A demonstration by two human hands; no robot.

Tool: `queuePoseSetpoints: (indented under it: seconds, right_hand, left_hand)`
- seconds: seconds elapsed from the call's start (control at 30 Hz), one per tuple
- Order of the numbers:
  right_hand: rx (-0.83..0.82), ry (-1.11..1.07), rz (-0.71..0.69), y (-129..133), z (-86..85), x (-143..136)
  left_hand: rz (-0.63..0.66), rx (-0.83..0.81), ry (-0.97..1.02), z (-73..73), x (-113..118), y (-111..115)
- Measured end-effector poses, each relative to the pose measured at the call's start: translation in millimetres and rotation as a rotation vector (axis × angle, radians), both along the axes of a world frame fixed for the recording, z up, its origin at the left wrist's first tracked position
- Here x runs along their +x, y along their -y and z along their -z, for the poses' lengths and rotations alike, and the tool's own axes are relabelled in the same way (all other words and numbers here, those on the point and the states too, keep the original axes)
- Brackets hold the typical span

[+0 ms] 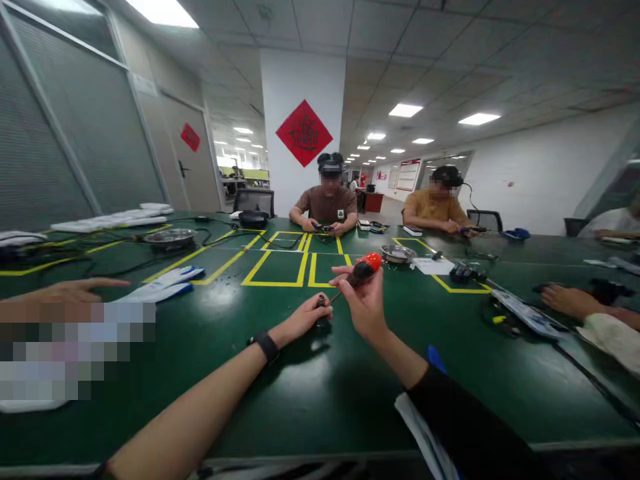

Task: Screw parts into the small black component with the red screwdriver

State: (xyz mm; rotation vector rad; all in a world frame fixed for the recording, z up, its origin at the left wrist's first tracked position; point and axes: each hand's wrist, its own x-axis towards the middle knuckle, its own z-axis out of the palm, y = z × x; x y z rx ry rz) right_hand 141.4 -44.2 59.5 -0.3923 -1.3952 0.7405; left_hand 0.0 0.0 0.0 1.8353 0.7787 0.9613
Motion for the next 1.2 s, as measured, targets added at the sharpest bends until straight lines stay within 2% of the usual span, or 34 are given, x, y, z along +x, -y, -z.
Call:
queuePoseSetpoints:
  seconds: [0.2,0.4,0.67,0.97,1.2]
  right_hand:
    - [-0.015,0.040,0.075,-2.9,4.4,2.5]
    - [0.028,0.038,-0.029,-3.7,4.3,4.0]
    - [0.018,0.058,-0.025,4.3,-3.2,1.4]
    - [-0.027,0.036,0.028,-5.9,3.8,3.2]
    - [-0.075,-0.072,-0.114,-1.9,4.4,0.0]
  left_hand:
    - [-0.012,-0.008,0.004,-1.0,0.9,1.1]
    - [-0.011,0.000,-0.006,-2.8,0.0,1.2]
    - [-0.005,-0.014,0.003,-0.2,0.9,-1.3]
    - [-0.002,-0.011,-0.007,-1.2,-0.7,-1.3]
    - [-0.013,-0.005,-0.008,4.9,-0.9,-4.7]
